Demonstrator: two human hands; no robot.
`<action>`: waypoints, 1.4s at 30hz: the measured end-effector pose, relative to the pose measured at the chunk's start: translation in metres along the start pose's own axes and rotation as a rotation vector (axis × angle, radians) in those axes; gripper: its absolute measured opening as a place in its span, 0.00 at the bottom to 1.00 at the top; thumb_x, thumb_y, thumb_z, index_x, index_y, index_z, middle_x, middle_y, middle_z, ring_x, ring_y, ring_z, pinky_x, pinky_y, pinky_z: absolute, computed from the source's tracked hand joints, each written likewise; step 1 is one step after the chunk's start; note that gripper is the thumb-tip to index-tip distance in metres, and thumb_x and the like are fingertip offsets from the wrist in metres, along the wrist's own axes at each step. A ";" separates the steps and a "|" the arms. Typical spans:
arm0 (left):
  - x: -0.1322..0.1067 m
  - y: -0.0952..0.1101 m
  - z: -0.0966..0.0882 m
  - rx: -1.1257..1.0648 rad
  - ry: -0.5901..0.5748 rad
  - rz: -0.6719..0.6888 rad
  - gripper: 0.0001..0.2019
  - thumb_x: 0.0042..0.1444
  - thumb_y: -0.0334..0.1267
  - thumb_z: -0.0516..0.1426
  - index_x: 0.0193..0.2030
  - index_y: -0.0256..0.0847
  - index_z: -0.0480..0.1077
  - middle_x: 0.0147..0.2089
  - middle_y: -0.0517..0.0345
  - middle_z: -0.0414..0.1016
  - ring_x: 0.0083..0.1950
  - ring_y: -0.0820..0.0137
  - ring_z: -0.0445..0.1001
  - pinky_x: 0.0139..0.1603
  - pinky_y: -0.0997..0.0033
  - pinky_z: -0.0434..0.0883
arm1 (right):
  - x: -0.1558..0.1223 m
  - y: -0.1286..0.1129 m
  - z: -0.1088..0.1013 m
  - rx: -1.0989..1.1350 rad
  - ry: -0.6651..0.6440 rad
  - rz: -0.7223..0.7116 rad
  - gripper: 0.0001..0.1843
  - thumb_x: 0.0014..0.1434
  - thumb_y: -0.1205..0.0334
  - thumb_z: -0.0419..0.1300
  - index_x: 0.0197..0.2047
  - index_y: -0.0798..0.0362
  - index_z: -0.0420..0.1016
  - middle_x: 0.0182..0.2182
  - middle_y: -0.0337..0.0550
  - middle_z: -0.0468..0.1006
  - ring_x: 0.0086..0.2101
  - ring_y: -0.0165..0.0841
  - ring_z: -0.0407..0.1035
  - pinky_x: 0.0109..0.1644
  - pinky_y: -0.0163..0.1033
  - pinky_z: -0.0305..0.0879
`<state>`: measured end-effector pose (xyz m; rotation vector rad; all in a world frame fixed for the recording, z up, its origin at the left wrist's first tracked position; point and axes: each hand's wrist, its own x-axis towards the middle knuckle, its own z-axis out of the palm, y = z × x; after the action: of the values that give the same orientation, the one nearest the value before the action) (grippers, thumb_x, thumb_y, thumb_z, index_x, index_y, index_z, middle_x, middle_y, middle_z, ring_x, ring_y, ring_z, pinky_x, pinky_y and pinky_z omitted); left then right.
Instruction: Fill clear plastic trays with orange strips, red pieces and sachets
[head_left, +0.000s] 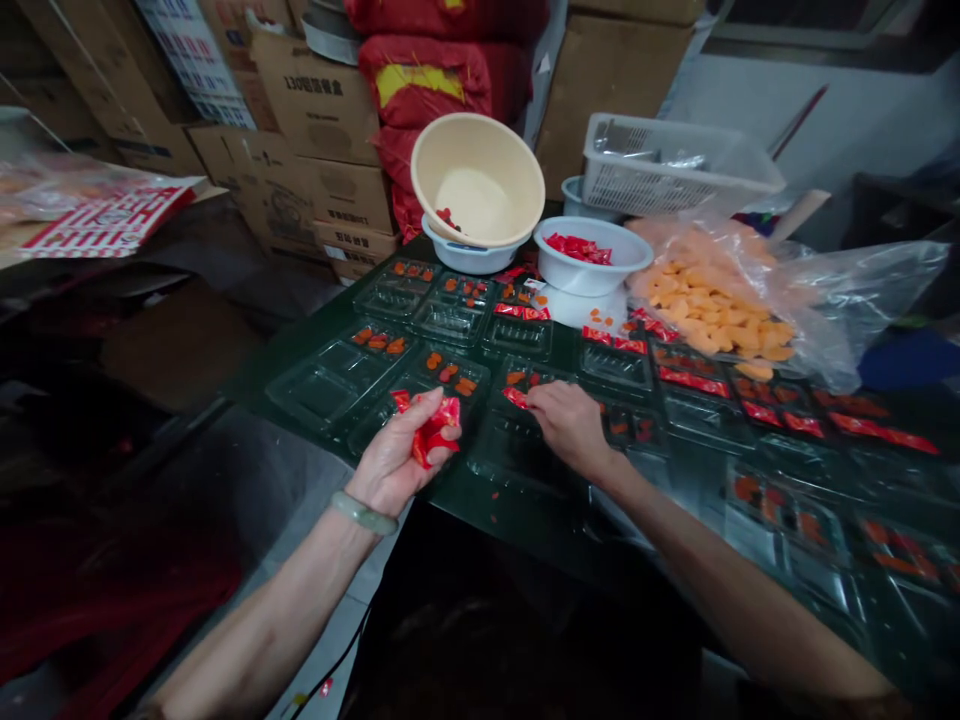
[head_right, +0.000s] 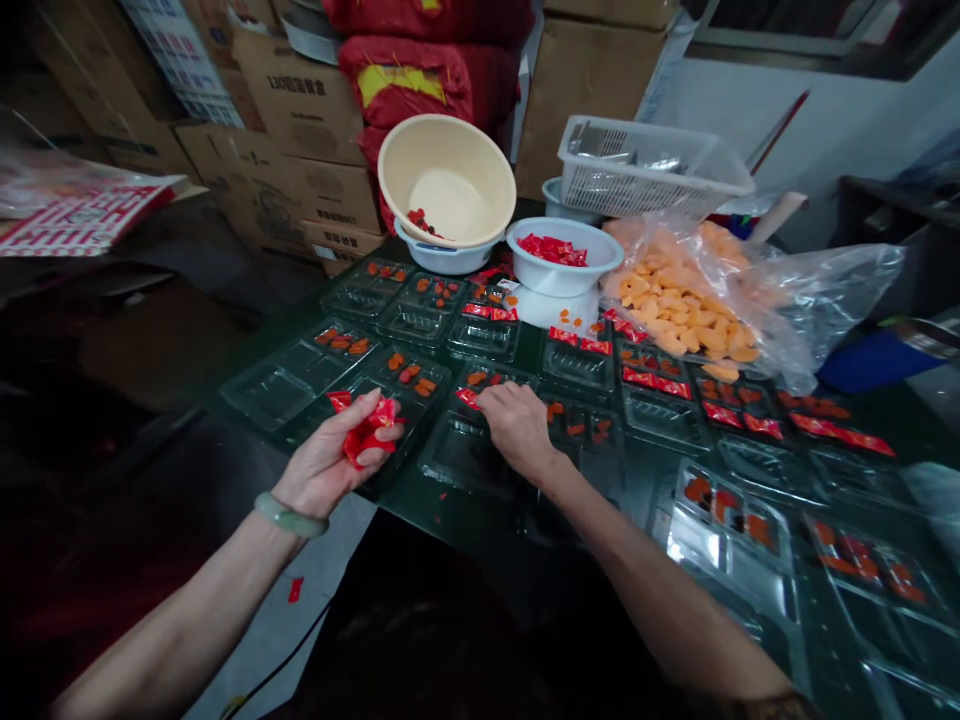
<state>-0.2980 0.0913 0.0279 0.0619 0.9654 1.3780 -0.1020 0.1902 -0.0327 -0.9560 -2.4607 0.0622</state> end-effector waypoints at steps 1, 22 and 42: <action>0.000 -0.002 0.001 -0.013 0.001 -0.009 0.03 0.55 0.31 0.55 0.32 0.35 0.63 0.27 0.59 0.65 0.19 0.79 0.64 0.09 0.85 0.53 | 0.005 0.001 0.004 -0.060 -0.026 -0.086 0.12 0.60 0.70 0.49 0.32 0.53 0.73 0.35 0.44 0.77 0.35 0.33 0.66 0.39 0.39 0.55; 0.004 -0.048 0.036 0.153 -0.132 0.023 0.13 0.46 0.41 0.63 0.33 0.34 0.68 0.26 0.60 0.67 0.19 0.80 0.65 0.11 0.84 0.52 | -0.029 -0.042 -0.052 0.892 -0.038 0.709 0.20 0.55 0.50 0.52 0.18 0.54 0.63 0.15 0.35 0.63 0.17 0.24 0.55 0.20 0.30 0.50; 0.005 -0.051 0.049 -0.233 -0.192 -0.024 0.14 0.60 0.42 0.50 0.28 0.34 0.65 0.24 0.58 0.66 0.23 0.76 0.68 0.15 0.82 0.61 | -0.033 -0.082 -0.056 0.922 0.107 0.595 0.14 0.55 0.50 0.56 0.35 0.53 0.66 0.26 0.40 0.72 0.23 0.28 0.65 0.24 0.32 0.62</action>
<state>-0.2288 0.1065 0.0278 0.0068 0.6399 1.4259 -0.1063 0.0992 0.0198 -1.1279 -1.6342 1.1799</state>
